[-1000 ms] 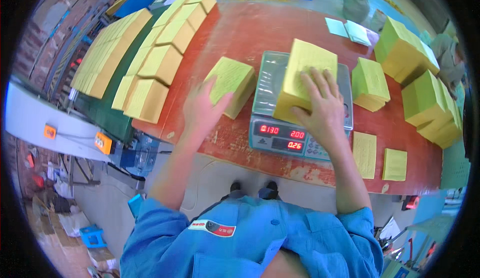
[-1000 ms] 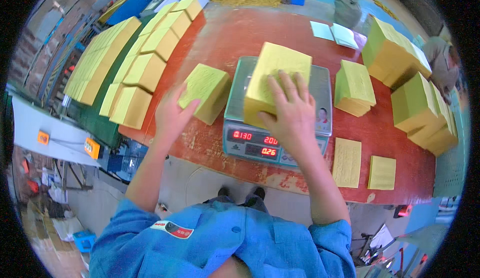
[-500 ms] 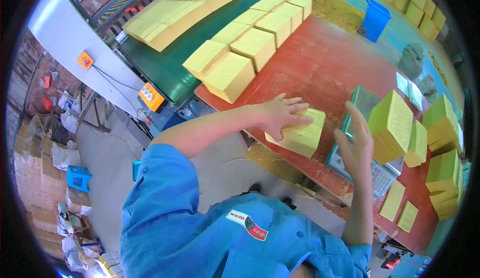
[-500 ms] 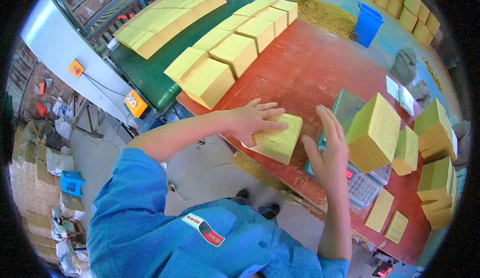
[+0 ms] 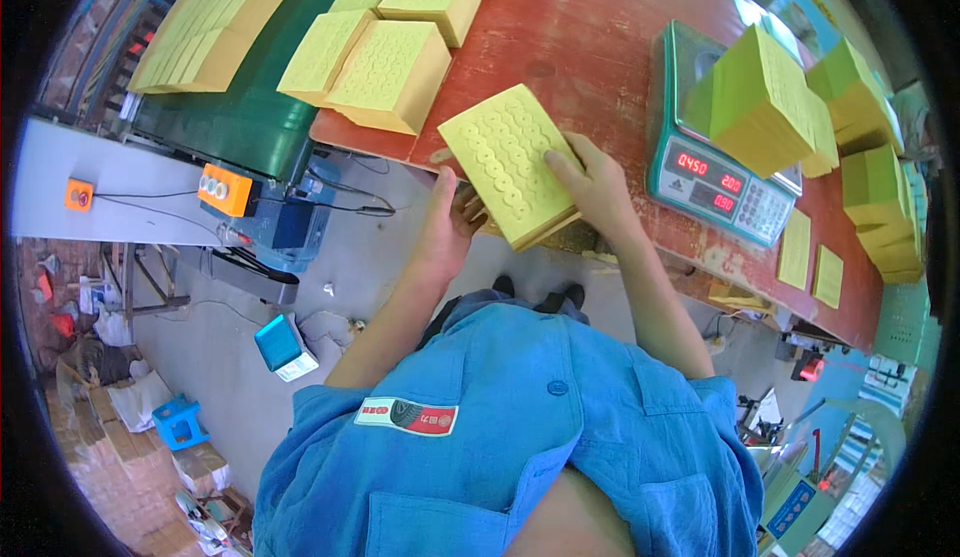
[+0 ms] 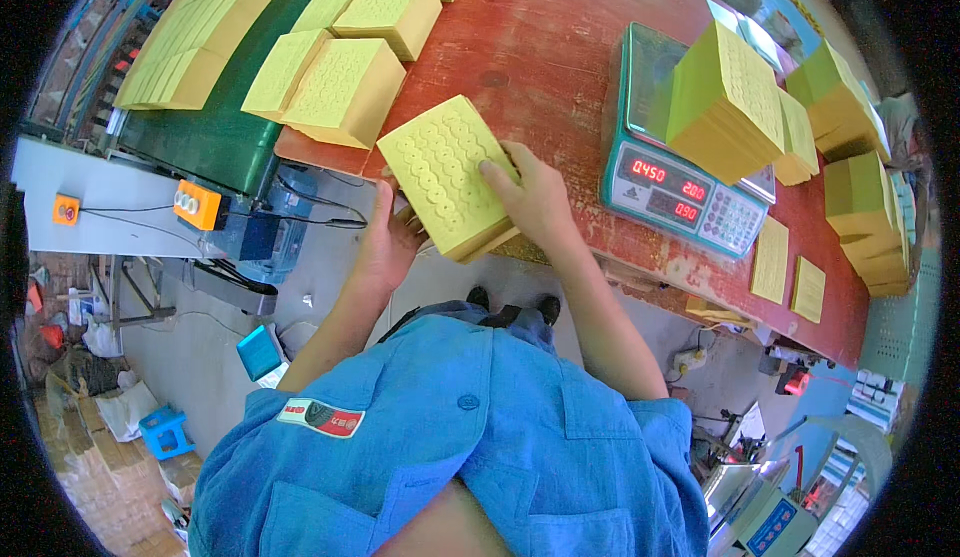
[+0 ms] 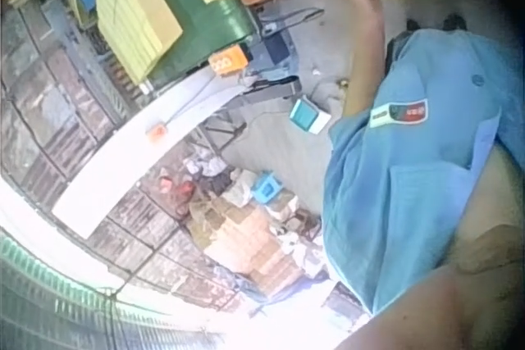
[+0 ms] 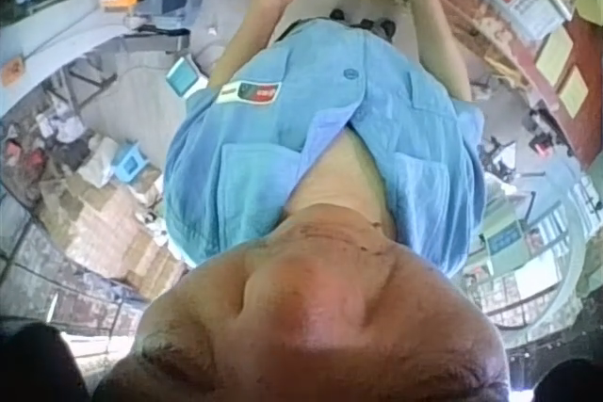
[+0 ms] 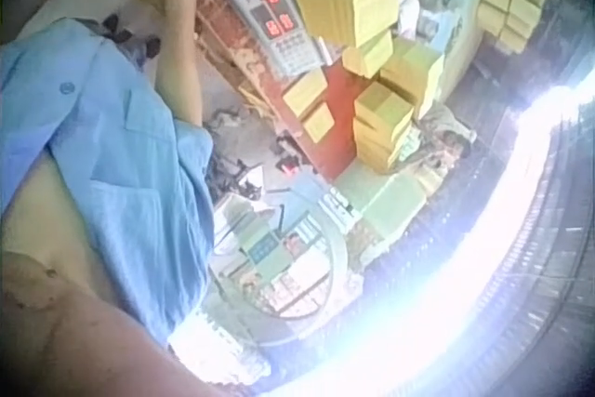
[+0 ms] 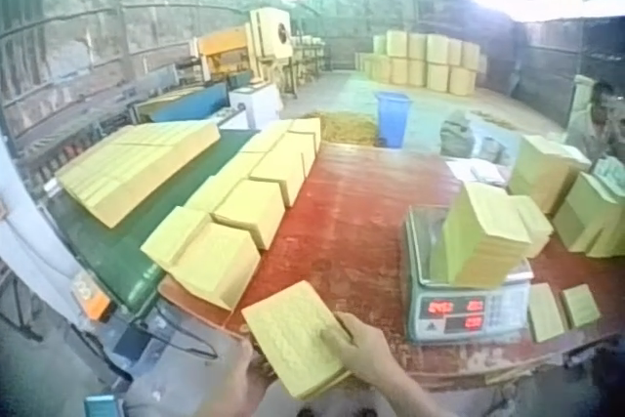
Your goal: The recorder weighs stacks of yellow paper on an electronic scale and organizes them on a table.
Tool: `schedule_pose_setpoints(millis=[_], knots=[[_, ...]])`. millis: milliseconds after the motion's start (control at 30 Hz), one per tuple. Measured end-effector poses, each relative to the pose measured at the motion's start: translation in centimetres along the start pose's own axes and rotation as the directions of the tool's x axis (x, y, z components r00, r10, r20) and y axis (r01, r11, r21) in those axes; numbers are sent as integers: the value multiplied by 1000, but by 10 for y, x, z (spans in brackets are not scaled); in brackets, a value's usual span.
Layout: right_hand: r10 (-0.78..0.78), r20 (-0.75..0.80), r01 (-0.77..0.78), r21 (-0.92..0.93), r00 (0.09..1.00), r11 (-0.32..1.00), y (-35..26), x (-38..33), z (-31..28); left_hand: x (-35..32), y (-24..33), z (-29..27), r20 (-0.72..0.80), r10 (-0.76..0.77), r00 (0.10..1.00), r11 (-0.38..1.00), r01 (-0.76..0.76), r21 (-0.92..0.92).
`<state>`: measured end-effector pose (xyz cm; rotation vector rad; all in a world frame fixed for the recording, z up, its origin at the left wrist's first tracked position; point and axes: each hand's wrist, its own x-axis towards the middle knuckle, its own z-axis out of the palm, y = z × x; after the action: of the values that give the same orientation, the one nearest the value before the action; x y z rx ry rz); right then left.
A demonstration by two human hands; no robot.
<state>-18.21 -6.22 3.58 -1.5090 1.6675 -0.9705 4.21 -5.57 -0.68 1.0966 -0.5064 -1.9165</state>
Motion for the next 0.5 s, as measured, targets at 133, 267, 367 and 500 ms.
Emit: schedule_pose_setpoints(millis=[133, 267, 367, 500], knots=[[34, -144, -41, -46, 989, 998, 4, -26, 14, -2, -3, 15, 132, 65, 989, 998, -67, 9], [-35, -229, 33, -13, 973, 999, 15, -42, 27, -8, -8, 20, 186, 129, 974, 977, -157, 147], [40, -190, -3, 189, 981, 982, 8, -63, -2, -21, -3, 17, 197, 75, 977, 991, -94, 91], [160, -122, -132, 208, 979, 969, 9, -85, -62, -60, 26, 60, 265, 119, 957, 982, -152, 108]])
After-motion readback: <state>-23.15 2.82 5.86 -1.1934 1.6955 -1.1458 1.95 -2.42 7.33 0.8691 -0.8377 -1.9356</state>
